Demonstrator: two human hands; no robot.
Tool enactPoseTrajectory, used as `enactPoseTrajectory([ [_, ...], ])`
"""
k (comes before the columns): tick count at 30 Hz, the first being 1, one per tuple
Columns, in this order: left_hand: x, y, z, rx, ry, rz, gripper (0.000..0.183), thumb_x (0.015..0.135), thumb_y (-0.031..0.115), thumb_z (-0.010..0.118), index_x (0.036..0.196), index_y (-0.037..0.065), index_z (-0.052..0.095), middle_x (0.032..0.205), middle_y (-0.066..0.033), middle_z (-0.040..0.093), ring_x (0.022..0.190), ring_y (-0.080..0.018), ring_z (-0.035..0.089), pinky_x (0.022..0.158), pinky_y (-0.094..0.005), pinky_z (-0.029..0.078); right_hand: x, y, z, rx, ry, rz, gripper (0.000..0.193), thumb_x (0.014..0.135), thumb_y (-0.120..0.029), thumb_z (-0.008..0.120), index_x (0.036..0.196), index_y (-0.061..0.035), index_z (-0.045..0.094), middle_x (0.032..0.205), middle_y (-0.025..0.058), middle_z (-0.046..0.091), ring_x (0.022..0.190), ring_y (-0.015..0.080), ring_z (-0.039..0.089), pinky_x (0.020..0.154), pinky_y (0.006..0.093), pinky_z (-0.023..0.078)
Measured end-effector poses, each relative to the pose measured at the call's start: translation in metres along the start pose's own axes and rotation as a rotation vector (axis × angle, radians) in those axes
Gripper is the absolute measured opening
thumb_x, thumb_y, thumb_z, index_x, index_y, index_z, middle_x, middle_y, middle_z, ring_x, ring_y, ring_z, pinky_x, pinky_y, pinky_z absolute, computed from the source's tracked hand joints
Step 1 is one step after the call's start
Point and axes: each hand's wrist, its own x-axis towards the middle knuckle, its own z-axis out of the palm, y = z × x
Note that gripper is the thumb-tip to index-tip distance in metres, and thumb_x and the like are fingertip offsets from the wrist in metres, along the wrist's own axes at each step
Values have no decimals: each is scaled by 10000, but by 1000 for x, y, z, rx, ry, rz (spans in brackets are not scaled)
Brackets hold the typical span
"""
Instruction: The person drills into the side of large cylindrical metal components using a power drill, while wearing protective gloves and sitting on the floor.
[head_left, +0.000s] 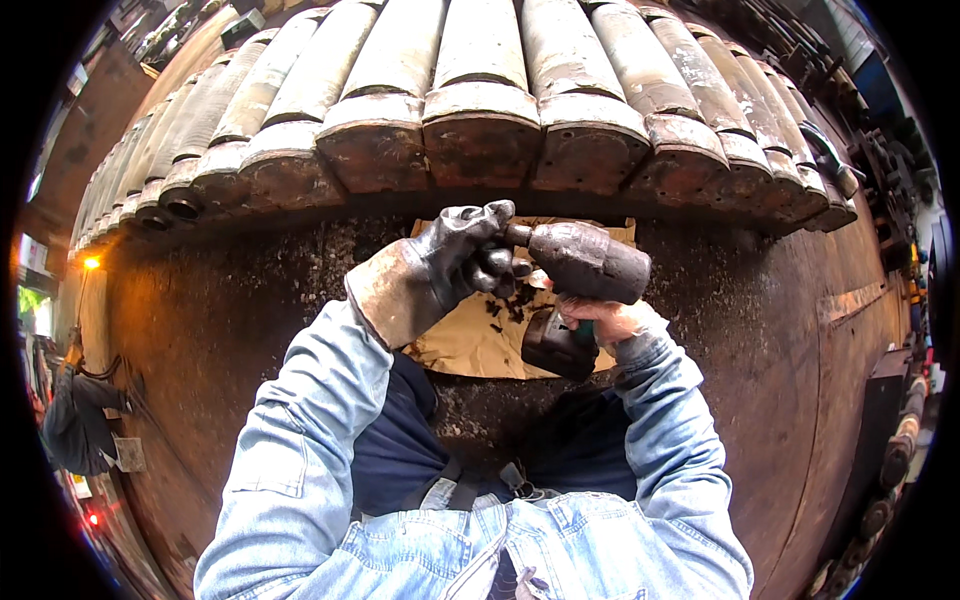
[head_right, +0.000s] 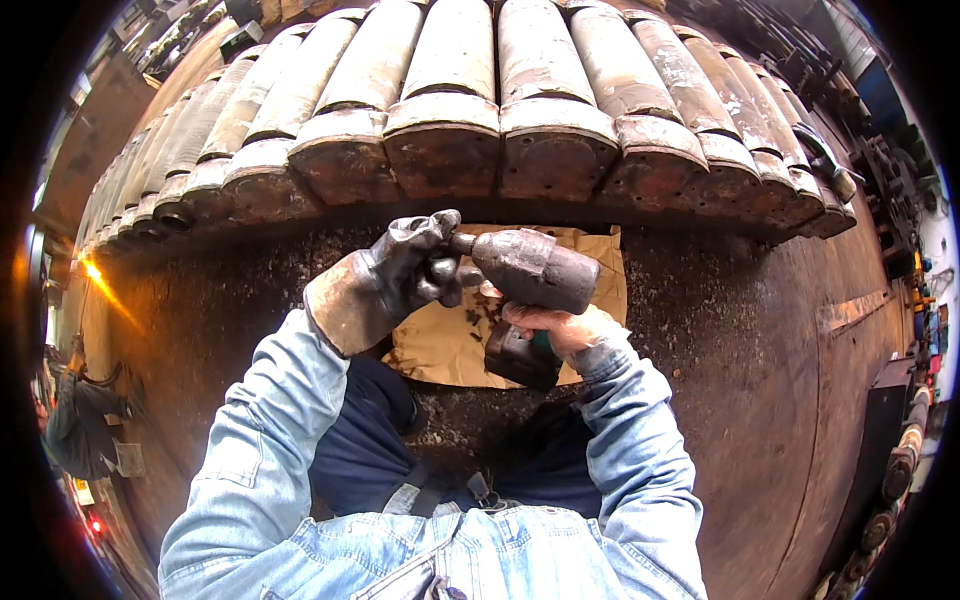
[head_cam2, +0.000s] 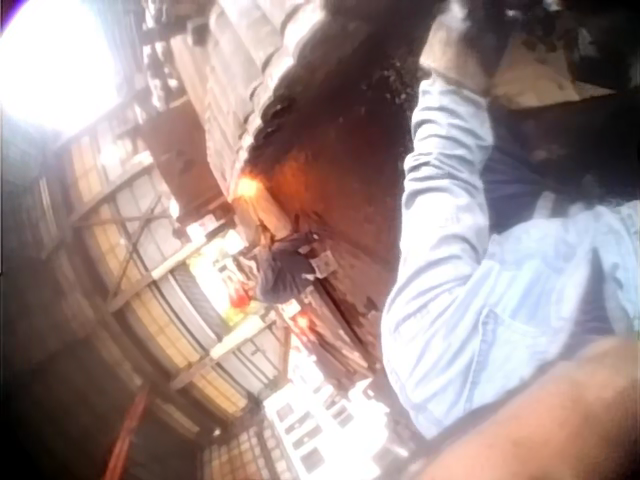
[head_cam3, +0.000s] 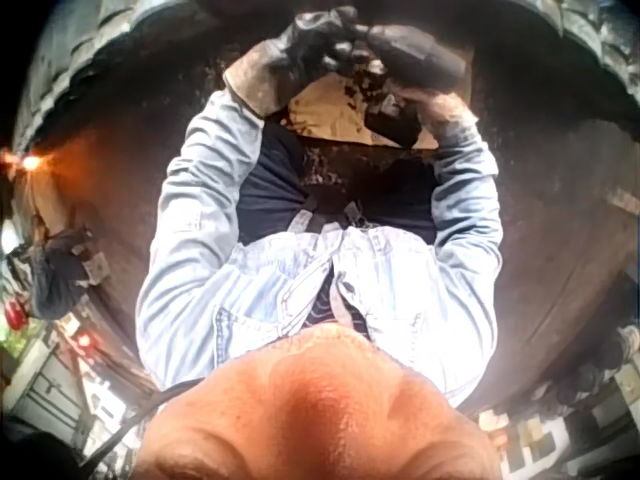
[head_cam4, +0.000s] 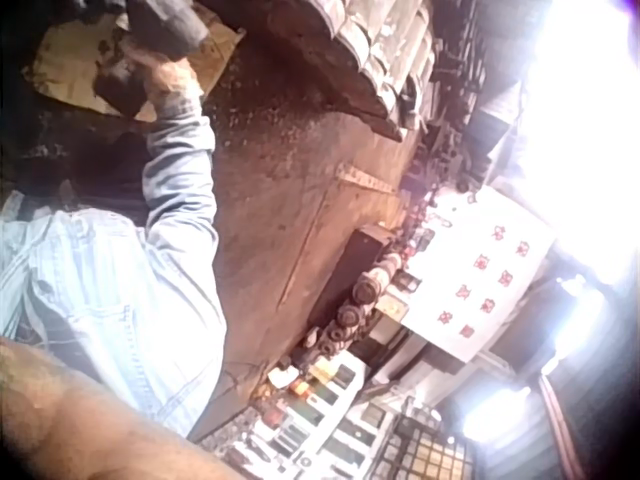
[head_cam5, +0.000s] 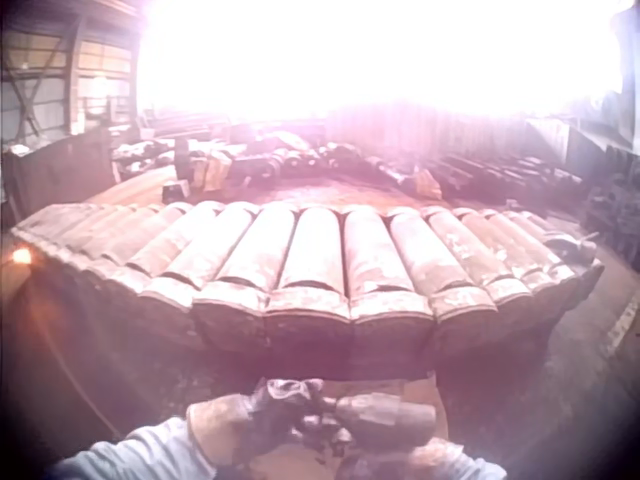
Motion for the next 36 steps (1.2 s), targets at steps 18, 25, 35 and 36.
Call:
enactPoseTrajectory([
  [18, -20, 39, -16, 691, 84, 188, 465, 1010, 416, 617, 812, 5, 709, 671, -90, 681, 536, -162, 647, 491, -285, 519, 25, 16, -1, -202, -51, 50, 461, 875, 10, 652, 1333, -4, 603, 820, 10, 581, 733, 115, 509, 719, 291, 468],
  [25, -5, 31, -41, 835, 331, 213, 460, 1000, 412, 644, 812, -5, 696, 673, -60, 667, 552, -131, 630, 519, -271, 523, 36, 24, 18, -9, 5, -7, 345, 861, -22, 700, 1203, -19, 650, 863, 19, 616, 762, 137, 552, 718, 293, 463],
  [35, 44, -23, -48, 1792, 254, 33, 435, 909, 466, 649, 1127, 97, 724, 1086, -175, 728, 1024, -352, 694, 917, -436, 541, 83, 71, -32, -196, 441, 59, 230, 905, -295, 687, 861, -76, 629, 779, -5, 586, 739, 144, 512, 718, 321, 420],
  [36, 46, -23, -43, 1830, 228, -28, 447, 907, 469, 646, 1169, 113, 714, 1126, -170, 723, 1061, -343, 686, 941, -430, 535, 84, 67, -30, -194, 440, 63, 230, 905, -295, 687, 861, -76, 629, 779, -5, 586, 739, 144, 512, 718, 321, 420],
])
